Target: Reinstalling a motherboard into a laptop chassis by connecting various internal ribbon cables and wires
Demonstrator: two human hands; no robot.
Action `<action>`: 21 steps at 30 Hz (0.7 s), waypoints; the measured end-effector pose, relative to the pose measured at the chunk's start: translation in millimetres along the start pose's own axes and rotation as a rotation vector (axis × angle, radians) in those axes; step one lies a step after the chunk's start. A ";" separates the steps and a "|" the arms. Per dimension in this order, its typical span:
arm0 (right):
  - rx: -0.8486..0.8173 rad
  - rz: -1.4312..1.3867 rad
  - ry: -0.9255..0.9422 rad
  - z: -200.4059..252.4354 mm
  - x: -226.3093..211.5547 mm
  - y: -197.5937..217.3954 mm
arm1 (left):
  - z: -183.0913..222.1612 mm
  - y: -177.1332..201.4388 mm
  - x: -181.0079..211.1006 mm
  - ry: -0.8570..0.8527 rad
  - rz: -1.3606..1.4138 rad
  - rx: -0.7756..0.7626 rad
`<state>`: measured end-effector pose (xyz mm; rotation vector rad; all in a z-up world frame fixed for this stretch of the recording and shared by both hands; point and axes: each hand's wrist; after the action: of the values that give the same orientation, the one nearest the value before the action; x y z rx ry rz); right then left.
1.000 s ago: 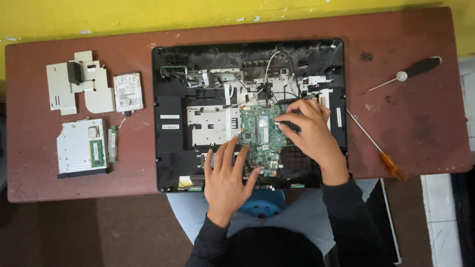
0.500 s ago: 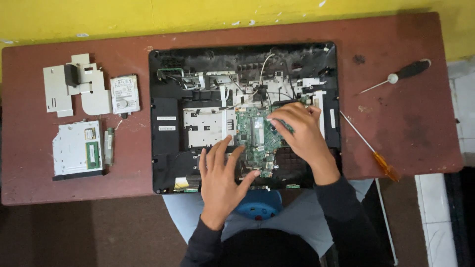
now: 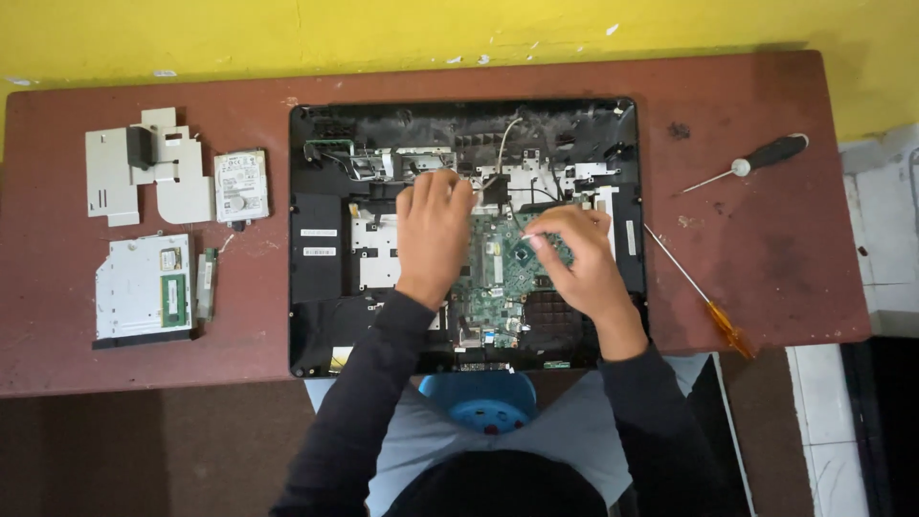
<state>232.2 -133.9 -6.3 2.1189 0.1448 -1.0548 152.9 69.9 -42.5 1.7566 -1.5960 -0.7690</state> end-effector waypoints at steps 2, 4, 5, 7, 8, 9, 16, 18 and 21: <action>-0.018 0.007 0.020 -1.0 -1.0 1.0 | -10.2 14.9 -2.0 0.044 0.039 0.041; -0.038 0.013 0.040 -0.9 -1.5 1.5 | -16.8 28.1 -4.2 0.090 0.078 0.080; -0.046 0.031 0.034 -0.8 -1.4 1.9 | -19.0 33.7 -5.2 0.144 0.156 0.110; -0.053 0.047 0.029 -1.4 0.2 1.1 | -24.0 46.4 -7.0 0.196 0.231 0.140; -0.065 0.075 0.009 -0.8 1.2 1.0 | -27.0 53.4 -6.6 0.201 0.321 0.180; -0.077 0.103 -0.012 -0.2 2.3 1.0 | -30.1 60.3 -6.1 0.206 0.411 0.221; -0.115 0.169 -0.017 -8.4 -30.5 6.7 | -19.9 76.3 3.5 0.104 0.506 0.296; -0.149 0.250 -0.054 -8.1 -33.1 6.8 | -9.0 73.4 4.7 0.034 0.517 0.322; 0.011 0.060 -0.040 -5.6 1.9 -0.6 | 16.5 56.8 -1.8 -0.113 0.565 0.451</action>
<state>236.8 -130.1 -5.9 2.0975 0.0557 -1.0647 104.5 66.9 -8.6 1.4275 -2.3321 -0.2477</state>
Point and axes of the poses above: each hand's wrist, its own z-axis away from the middle knuckle, its own y-axis out of the back of the hand, x = y × z, and after that the axes turned 9 degrees about -y, right-handed
